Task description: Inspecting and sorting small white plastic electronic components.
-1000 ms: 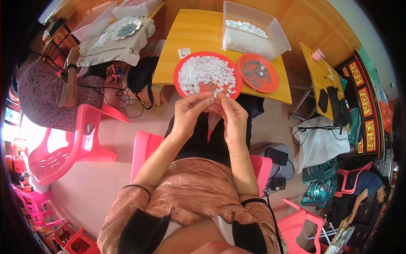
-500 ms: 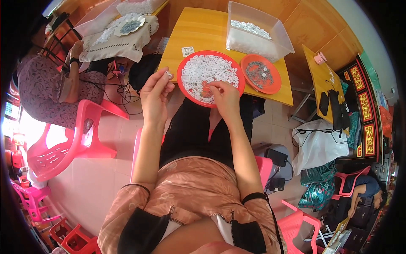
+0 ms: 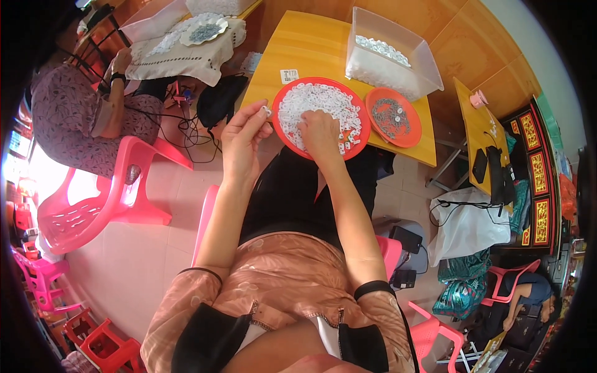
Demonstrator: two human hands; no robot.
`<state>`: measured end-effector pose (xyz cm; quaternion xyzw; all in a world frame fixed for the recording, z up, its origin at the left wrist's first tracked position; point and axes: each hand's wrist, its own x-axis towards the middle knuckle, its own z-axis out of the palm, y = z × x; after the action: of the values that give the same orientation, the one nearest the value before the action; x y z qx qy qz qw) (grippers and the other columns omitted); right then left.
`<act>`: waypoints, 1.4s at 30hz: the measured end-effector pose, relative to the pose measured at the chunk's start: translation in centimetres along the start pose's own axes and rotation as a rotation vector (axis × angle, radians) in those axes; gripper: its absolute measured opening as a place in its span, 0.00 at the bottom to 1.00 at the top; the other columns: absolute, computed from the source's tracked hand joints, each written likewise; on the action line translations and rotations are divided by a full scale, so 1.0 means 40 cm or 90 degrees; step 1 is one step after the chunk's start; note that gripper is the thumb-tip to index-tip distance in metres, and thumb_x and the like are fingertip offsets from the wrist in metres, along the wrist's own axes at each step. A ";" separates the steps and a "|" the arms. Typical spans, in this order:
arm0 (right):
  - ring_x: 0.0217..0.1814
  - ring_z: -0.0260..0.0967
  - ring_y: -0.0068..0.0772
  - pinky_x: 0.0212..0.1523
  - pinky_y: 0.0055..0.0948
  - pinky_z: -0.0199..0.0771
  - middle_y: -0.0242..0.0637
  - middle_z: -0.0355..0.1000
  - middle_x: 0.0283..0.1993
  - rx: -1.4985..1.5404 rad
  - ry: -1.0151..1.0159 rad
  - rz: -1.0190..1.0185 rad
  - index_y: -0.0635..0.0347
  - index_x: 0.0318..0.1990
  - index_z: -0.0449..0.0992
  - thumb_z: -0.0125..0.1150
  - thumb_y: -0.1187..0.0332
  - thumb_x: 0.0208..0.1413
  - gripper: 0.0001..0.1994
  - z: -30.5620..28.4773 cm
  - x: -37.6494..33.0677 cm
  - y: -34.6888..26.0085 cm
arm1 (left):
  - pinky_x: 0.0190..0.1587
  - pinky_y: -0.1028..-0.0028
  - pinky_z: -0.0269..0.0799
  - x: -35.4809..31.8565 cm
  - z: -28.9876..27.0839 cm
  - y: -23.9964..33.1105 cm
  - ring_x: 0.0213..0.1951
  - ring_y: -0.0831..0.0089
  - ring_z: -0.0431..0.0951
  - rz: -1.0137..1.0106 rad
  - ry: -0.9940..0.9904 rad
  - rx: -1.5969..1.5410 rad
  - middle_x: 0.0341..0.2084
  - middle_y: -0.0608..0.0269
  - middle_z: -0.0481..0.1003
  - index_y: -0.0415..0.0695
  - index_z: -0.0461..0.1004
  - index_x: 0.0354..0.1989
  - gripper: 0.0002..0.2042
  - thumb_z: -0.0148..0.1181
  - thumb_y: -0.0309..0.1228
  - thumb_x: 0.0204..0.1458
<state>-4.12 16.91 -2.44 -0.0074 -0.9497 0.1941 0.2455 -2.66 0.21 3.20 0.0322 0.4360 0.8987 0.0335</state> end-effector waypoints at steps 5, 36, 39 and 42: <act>0.35 0.70 0.42 0.37 0.41 0.65 0.42 0.72 0.29 -0.124 -0.002 -0.058 0.62 0.26 0.75 0.57 0.70 0.46 0.05 0.030 -0.002 0.015 | 0.31 0.86 0.68 -0.003 -0.003 -0.008 0.25 0.83 0.72 -0.013 -0.001 0.005 0.31 0.60 0.76 0.36 0.72 0.45 0.11 0.55 0.22 0.53; 0.36 0.73 0.23 0.38 0.19 0.75 0.37 0.75 0.37 0.976 -0.051 0.252 0.67 0.44 0.75 0.57 0.77 0.54 0.10 -0.274 -0.095 -0.108 | 0.39 0.81 0.70 -0.094 0.084 -0.007 0.32 0.80 0.74 -0.139 -0.180 -0.069 0.33 0.63 0.76 0.37 0.73 0.44 0.10 0.54 0.24 0.55; 0.36 0.73 0.22 0.37 0.18 0.75 0.37 0.75 0.37 0.986 -0.040 0.248 0.67 0.43 0.75 0.57 0.76 0.54 0.09 -0.293 -0.090 -0.121 | 0.39 0.81 0.70 -0.101 0.092 0.001 0.33 0.80 0.74 -0.131 -0.188 -0.079 0.33 0.62 0.76 0.36 0.73 0.43 0.09 0.53 0.23 0.55; 0.34 0.72 0.21 0.37 0.18 0.75 0.36 0.75 0.37 0.980 -0.066 0.264 0.67 0.44 0.75 0.58 0.76 0.54 0.10 -0.311 -0.084 -0.136 | 0.39 0.81 0.69 -0.110 0.095 0.013 0.33 0.80 0.74 -0.101 -0.197 -0.076 0.33 0.63 0.76 0.36 0.72 0.43 0.09 0.53 0.23 0.54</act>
<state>5.12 16.05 8.04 -0.0033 -0.5384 0.8372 0.0960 2.03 2.46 5.81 0.1335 0.3729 0.9018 0.1730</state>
